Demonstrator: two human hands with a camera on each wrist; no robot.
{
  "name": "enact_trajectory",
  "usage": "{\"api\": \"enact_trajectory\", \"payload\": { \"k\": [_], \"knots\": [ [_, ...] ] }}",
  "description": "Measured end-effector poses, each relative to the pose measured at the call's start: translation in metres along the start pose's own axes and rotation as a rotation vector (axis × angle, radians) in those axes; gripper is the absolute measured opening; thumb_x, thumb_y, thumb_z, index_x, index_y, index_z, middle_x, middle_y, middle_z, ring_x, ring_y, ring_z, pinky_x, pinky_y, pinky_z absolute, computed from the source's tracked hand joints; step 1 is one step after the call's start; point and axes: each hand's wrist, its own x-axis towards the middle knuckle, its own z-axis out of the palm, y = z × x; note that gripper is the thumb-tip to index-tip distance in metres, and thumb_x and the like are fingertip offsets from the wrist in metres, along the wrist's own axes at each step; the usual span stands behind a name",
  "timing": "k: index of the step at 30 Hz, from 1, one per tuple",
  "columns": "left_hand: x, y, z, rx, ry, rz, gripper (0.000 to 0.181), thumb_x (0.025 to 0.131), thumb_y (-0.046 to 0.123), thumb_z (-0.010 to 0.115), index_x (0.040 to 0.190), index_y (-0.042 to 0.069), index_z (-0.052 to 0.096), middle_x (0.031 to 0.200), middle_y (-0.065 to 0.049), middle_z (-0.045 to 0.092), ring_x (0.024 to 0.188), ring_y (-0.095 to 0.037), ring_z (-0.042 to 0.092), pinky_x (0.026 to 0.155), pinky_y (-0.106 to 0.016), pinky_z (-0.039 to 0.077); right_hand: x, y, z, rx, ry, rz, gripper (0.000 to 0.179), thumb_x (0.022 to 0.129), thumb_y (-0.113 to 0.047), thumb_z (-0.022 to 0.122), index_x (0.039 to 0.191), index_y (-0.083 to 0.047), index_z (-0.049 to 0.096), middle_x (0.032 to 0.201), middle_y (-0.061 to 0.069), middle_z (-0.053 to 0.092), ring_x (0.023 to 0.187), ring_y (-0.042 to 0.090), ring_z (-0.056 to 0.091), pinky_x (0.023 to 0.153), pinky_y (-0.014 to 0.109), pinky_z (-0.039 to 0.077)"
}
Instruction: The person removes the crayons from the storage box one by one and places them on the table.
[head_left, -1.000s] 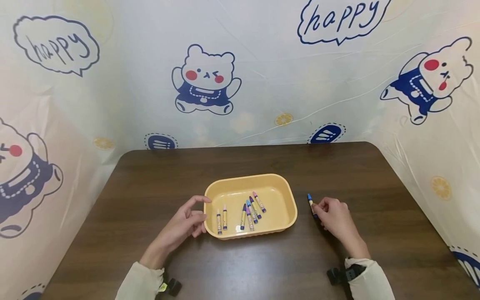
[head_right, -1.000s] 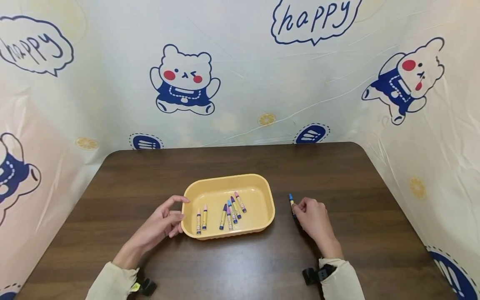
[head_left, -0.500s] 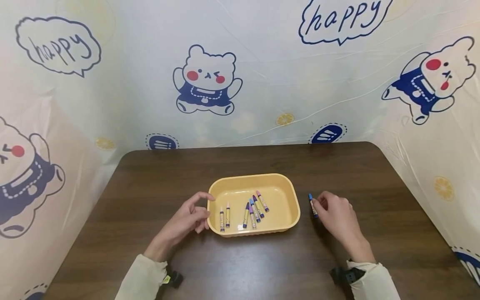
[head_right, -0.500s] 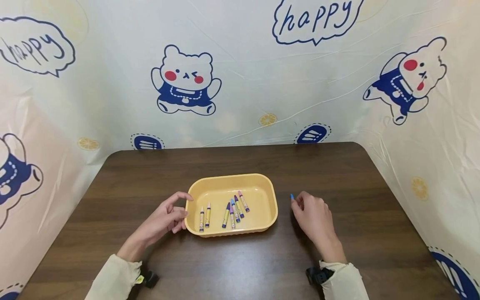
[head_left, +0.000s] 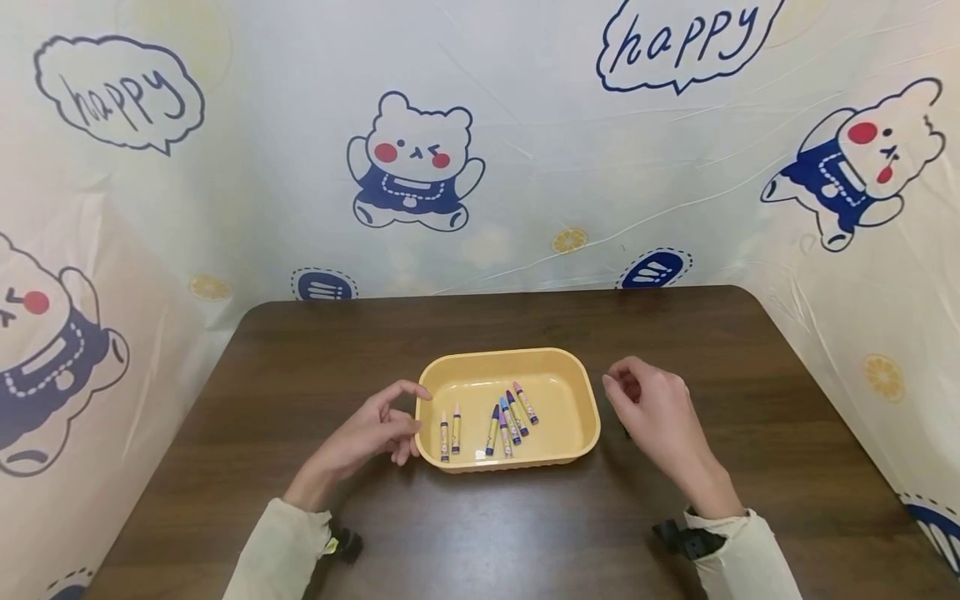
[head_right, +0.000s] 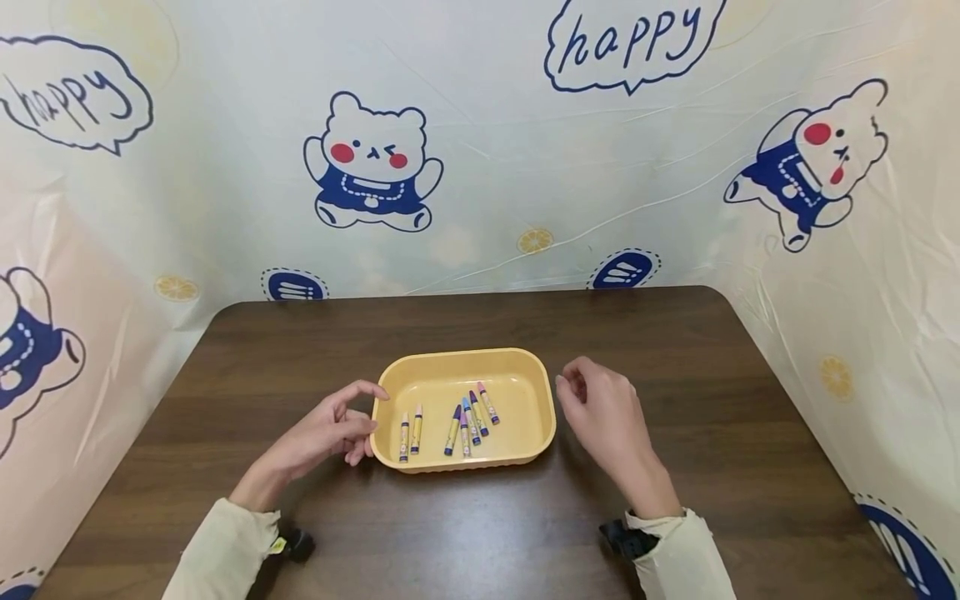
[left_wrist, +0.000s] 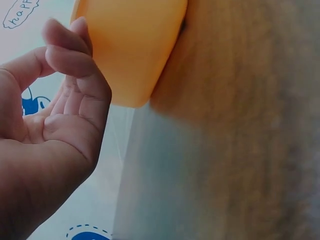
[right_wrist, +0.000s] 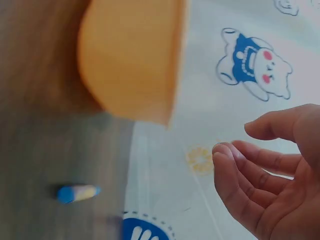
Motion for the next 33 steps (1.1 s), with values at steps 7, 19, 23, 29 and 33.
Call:
{"api": "enact_trajectory", "payload": {
  "k": [7,19,23,29,33],
  "knots": [
    [0.004,0.007,-0.003,0.069,-0.016,-0.032,0.043,0.098,0.004,0.059,0.136,0.003,0.04,0.075,-0.018,0.07,0.054,-0.02,0.063,0.052,-0.028,0.052,0.018,-0.016,-0.007,0.103,0.056,-0.035,0.008,0.095,-0.013,0.066,0.097,-0.007,0.071,0.082,0.004,0.069,0.072,0.015,0.064,0.066,0.037,0.057],
    [0.005,0.002,-0.005,0.004,-0.04,-0.007,0.048,0.098,0.006,0.06,0.138,-0.001,0.035,0.074,-0.017,0.07,0.055,-0.019,0.064,0.052,-0.028,0.053,0.032,-0.04,0.028,0.14,-0.129,-0.015,0.027,0.092,-0.011,0.069,0.118,-0.002,0.069,0.091,0.007,0.072,0.079,0.019,0.066,0.069,0.035,0.057],
    [0.006,-0.001,-0.007,-0.019,-0.039,-0.01,0.047,0.099,0.006,0.059,0.139,0.001,0.035,0.073,-0.017,0.07,0.056,-0.02,0.066,0.053,-0.029,0.053,0.032,-0.038,0.052,0.076,-0.221,-0.02,0.019,0.09,-0.011,0.072,0.107,-0.003,0.072,0.089,0.005,0.071,0.077,0.016,0.065,0.067,0.032,0.056],
    [0.004,-0.002,-0.007,-0.026,-0.047,-0.018,0.049,0.099,0.009,0.061,0.14,0.001,0.035,0.074,-0.015,0.071,0.059,-0.022,0.067,0.055,-0.031,0.054,0.029,-0.032,0.078,0.001,-0.301,-0.006,0.018,0.087,-0.012,0.075,0.102,-0.002,0.072,0.087,0.005,0.07,0.074,0.016,0.063,0.065,0.031,0.053],
    [0.004,0.0,-0.006,-0.004,-0.042,-0.018,0.048,0.099,0.008,0.059,0.14,0.001,0.034,0.075,-0.017,0.072,0.062,-0.025,0.069,0.056,-0.034,0.055,0.027,-0.031,0.088,-0.023,-0.309,-0.003,0.017,0.087,-0.012,0.075,0.101,-0.002,0.072,0.081,0.002,0.065,0.067,0.014,0.057,0.059,0.029,0.049]
  ]
}}
